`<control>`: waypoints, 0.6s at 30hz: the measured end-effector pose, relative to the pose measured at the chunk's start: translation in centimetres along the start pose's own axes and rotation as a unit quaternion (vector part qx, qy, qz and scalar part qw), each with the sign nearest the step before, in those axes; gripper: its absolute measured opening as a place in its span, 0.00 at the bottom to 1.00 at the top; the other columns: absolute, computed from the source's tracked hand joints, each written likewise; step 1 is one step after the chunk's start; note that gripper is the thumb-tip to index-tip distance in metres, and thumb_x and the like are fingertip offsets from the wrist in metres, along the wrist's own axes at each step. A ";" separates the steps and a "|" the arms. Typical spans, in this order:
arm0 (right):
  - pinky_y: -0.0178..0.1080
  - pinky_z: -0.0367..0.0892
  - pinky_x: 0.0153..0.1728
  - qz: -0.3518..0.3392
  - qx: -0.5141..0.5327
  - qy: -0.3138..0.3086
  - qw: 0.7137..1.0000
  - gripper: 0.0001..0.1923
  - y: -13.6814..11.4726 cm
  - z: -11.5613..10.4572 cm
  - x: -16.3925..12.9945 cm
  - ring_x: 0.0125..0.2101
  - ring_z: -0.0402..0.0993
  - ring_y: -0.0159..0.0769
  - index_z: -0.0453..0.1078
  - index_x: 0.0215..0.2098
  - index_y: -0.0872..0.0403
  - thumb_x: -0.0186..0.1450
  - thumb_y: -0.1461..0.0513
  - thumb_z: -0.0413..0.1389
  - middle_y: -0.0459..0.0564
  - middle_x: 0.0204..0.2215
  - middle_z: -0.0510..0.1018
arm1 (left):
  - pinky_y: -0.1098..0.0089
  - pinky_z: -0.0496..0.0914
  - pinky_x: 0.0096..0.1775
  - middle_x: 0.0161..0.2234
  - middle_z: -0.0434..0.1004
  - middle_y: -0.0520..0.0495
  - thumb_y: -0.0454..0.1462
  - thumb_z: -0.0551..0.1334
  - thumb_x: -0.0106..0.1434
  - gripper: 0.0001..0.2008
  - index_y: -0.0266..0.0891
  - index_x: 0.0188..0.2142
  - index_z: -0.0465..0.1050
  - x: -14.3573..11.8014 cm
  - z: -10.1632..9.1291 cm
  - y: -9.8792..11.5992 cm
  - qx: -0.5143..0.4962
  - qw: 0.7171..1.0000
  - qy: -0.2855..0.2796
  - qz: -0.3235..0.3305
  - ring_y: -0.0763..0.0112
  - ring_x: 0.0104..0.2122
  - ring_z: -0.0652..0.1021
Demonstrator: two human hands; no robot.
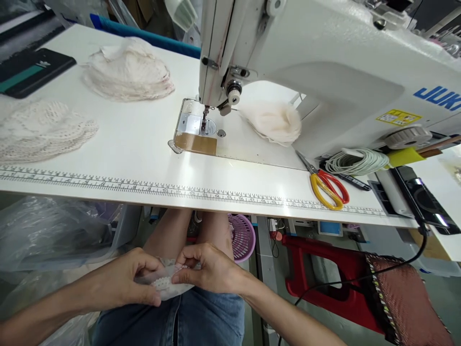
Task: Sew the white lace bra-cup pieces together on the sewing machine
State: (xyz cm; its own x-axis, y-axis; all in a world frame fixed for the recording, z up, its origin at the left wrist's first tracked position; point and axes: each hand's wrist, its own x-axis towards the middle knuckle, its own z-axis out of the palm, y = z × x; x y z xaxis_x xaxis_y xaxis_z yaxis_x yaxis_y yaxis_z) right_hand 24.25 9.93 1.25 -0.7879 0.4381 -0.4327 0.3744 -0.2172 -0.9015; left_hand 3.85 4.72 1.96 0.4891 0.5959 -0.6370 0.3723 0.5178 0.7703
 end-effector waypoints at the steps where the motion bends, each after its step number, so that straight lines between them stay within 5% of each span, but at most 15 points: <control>1: 0.27 0.59 0.23 0.002 -0.003 0.000 1.000 0.17 -0.1 0.0 -0.1 0.23 0.64 0.26 0.72 0.31 0.59 0.57 0.52 0.61 0.43 0.21 0.70 | 0.72 0.43 0.22 0.17 0.45 0.59 0.40 0.65 0.50 0.19 0.39 0.16 0.53 0.2 0.2 0.0 -0.010 1.000 0.001 -0.004 0.78 0.20 0.51; 11: 0.29 0.63 0.28 0.006 -0.001 -0.025 1.000 0.19 0.1 -0.2 -0.4 0.27 0.67 0.29 0.74 0.33 0.57 0.50 0.52 0.65 0.43 0.24 0.72 | 0.73 0.46 0.22 0.17 0.53 0.58 0.38 0.62 0.51 0.09 0.35 0.19 0.69 0.2 0.2 -1.5 -0.032 0.999 -0.011 -0.031 0.78 0.20 0.54; 18: 0.29 0.64 0.29 -0.006 -0.001 -0.016 1.000 0.11 0.8 0.4 0.0 0.26 0.68 0.29 0.74 0.33 0.57 0.55 0.58 0.62 0.44 0.25 0.73 | 0.74 0.48 0.24 0.18 0.53 0.58 0.38 0.61 0.52 0.09 0.36 0.19 0.68 0.0 0.1 -1.2 0.012 0.999 -0.006 -0.033 0.77 0.21 0.56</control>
State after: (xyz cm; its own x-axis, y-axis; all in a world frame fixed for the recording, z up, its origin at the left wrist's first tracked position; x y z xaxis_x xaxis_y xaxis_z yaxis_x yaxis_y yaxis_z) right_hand 24.33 9.41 0.58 -0.8072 0.4124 -0.4223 0.3662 -0.2112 -0.9063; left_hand 3.48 4.01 1.08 0.4712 0.5535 -0.6868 0.4238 0.5408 0.7266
